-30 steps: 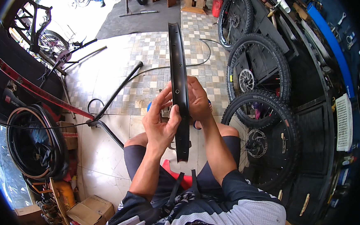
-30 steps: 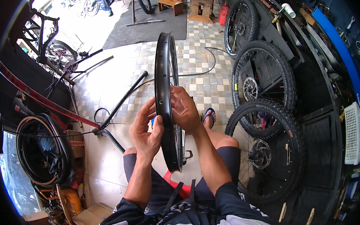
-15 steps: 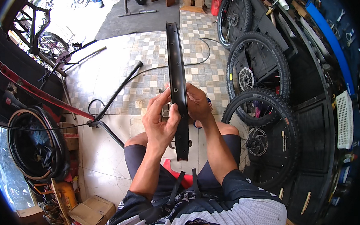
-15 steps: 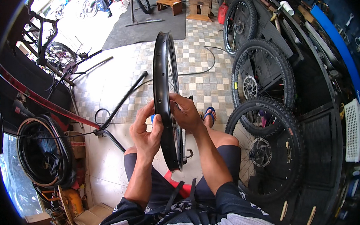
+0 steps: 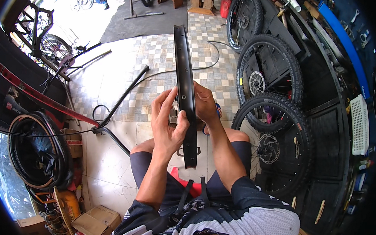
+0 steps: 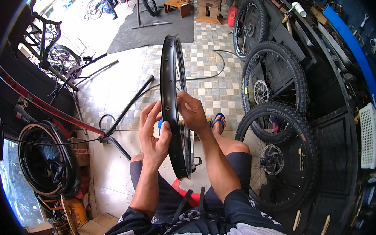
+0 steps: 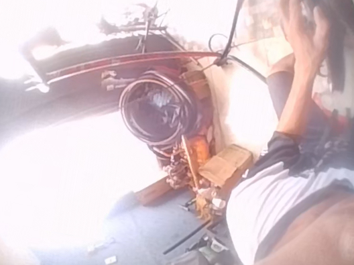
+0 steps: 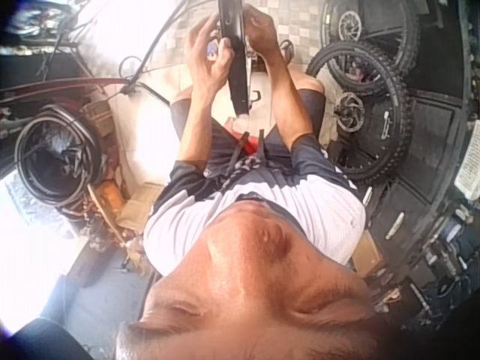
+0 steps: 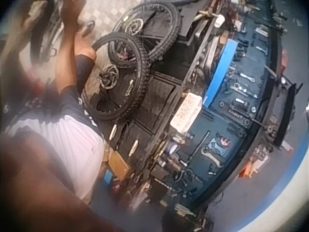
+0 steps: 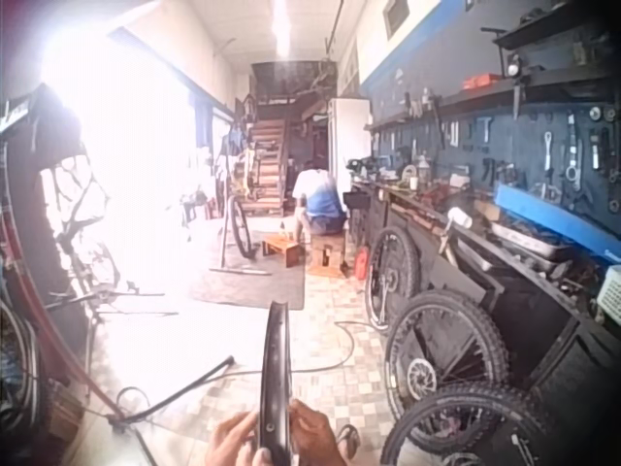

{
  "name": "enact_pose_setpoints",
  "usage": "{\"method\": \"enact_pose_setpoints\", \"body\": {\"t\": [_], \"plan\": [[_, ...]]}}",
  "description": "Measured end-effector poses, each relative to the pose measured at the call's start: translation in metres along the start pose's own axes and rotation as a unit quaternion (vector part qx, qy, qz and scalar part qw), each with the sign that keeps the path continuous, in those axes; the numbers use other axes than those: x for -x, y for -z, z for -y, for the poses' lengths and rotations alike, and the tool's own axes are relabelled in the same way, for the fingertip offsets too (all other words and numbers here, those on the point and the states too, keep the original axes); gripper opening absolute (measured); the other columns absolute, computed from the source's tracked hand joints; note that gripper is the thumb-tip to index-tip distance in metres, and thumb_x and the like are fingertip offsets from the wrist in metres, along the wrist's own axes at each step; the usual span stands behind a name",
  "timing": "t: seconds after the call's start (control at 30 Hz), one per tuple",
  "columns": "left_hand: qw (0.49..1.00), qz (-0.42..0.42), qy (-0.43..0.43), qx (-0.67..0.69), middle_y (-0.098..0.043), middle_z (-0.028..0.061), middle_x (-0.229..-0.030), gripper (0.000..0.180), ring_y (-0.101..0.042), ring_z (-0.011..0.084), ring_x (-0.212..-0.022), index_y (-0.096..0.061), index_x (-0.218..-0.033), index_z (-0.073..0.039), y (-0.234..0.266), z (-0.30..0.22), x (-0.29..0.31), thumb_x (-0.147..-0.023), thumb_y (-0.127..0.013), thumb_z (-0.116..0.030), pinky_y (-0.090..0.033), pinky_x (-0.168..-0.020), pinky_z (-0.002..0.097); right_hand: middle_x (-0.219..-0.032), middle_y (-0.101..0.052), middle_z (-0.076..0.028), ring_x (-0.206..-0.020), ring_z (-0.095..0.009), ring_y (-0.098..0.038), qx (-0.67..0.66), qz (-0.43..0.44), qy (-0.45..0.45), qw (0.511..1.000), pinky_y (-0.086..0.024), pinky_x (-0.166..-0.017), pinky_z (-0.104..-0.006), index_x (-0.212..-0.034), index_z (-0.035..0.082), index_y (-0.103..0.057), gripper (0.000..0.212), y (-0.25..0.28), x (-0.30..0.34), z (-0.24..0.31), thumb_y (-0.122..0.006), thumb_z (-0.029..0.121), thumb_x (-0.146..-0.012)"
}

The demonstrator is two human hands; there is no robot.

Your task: The person installs a black rim strip onto a bicycle wheel rim by hand. They align the strip with the rim holes and press it into place, rotating the rim to continue the installation.

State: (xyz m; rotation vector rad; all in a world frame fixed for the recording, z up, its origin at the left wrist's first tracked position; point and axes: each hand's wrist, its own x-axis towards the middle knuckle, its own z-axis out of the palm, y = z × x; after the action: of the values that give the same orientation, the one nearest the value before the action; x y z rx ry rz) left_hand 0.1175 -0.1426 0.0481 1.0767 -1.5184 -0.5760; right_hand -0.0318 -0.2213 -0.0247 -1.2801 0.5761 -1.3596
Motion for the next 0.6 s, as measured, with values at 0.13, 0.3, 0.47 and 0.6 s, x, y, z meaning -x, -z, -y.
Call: {"method": "enact_pose_setpoints", "body": {"t": [0.13, 0.3, 0.47, 0.6], "plan": [[1.000, 0.011, -0.018, -0.014, -0.056, 0.0201, -0.139, 0.056, -0.059, 0.0329, -0.126, -0.063, -0.144, -0.004, 0.001, -0.001, -0.002, -0.090, -0.066, -0.017, -0.048, -0.110, 0.0467, -0.127, -0.067, -0.007, -0.120, -0.015, -0.061, 0.000, 0.020, -0.010, 1.000, -0.045, -0.105, -0.0311, -0.121, 0.000, -0.070, 0.024, -0.002, -0.001, 0.000, -0.059, 0.019, -0.111], [0.999, 0.005, -0.024, -0.036, -0.063, 0.0194, -0.130, 0.044, -0.062, 0.0338, -0.119, -0.068, -0.130, -0.002, 0.003, 0.001, -0.002, -0.089, -0.067, -0.016, -0.050, -0.104, 0.0449, -0.130, -0.067, -0.009, -0.120, -0.016, -0.063, 0.002, 0.053, 0.043, 0.998, -0.047, -0.108, -0.0352, -0.134, 0.000, -0.064, 0.040, -0.002, 0.003, 0.006, -0.075, 0.018, -0.100], [0.998, -0.010, -0.042, -0.042, -0.069, 0.0170, -0.114, 0.025, -0.065, 0.0327, -0.107, -0.074, -0.107, 0.001, 0.002, 0.006, 0.001, -0.087, -0.071, -0.013, -0.052, -0.094, 0.0430, -0.130, -0.067, -0.013, -0.123, -0.020, -0.064, 0.013, 0.030, 0.052, 0.998, -0.050, -0.108, -0.0383, -0.129, 0.000, -0.058, 0.051, -0.005, 0.011, 0.004, -0.086, 0.019, -0.091], [0.999, -0.018, -0.028, -0.031, -0.070, 0.0171, -0.112, 0.016, -0.066, 0.0320, -0.102, -0.075, -0.094, 0.001, 0.000, 0.006, 0.006, -0.086, -0.072, -0.013, -0.053, -0.089, 0.0418, -0.120, -0.071, -0.015, -0.115, -0.020, -0.068, -0.005, 0.008, 0.050, 0.999, -0.054, -0.103, -0.0364, -0.124, 0.002, -0.056, 0.034, -0.006, 0.010, 0.000, -0.076, 0.016, -0.100]]}}
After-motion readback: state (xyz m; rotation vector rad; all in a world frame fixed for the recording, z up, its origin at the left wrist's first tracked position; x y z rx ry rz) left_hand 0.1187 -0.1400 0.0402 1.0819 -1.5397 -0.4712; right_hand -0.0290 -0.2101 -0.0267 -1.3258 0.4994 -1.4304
